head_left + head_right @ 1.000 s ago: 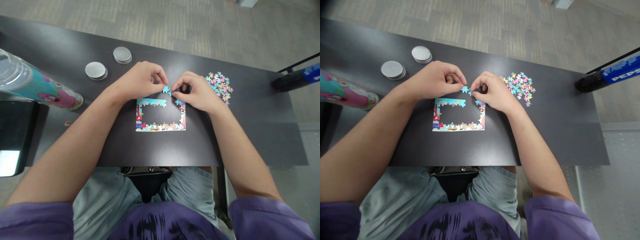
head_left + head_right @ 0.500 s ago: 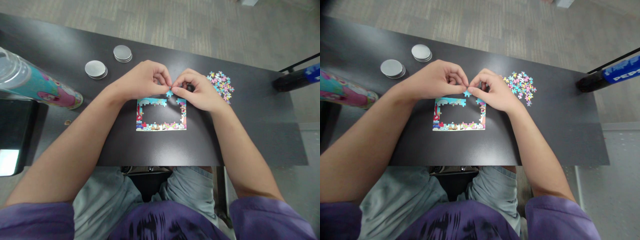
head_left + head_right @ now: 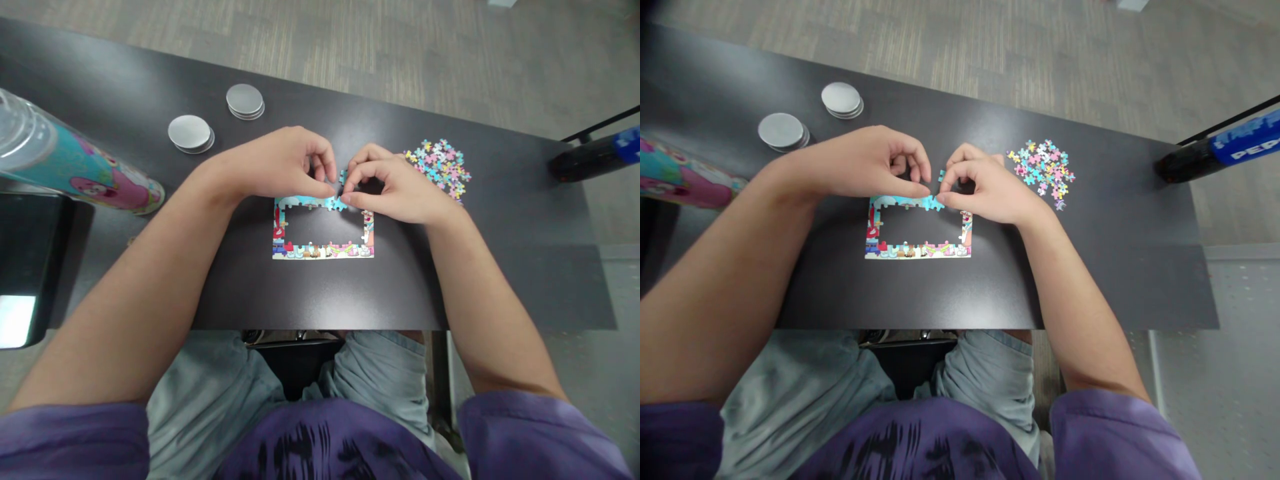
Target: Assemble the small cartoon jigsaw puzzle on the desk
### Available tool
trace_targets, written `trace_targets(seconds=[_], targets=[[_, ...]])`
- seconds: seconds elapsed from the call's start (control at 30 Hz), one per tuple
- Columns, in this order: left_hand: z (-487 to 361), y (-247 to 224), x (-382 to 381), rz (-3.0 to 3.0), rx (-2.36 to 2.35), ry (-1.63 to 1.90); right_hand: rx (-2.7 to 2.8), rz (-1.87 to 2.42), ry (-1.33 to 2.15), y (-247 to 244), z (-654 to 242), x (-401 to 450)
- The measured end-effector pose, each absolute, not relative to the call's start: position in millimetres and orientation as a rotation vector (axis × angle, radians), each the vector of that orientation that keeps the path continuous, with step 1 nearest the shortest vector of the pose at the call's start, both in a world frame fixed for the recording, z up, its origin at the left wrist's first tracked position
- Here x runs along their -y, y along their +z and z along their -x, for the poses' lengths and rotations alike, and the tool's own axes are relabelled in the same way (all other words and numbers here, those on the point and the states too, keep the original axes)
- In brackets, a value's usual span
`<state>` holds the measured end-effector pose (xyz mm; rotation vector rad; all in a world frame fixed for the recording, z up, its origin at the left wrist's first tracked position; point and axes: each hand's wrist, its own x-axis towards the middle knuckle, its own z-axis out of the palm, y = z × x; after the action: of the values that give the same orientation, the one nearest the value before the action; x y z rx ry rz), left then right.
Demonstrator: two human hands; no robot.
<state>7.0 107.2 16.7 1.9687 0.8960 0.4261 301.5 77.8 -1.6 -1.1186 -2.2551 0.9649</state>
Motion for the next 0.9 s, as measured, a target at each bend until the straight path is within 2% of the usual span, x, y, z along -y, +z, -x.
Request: trace_targets(seconds=[0.9], targets=[[-4,5,-114,-2.008,-0.891,0.392,2.262,1.163,0.811,1,-302,-82]])
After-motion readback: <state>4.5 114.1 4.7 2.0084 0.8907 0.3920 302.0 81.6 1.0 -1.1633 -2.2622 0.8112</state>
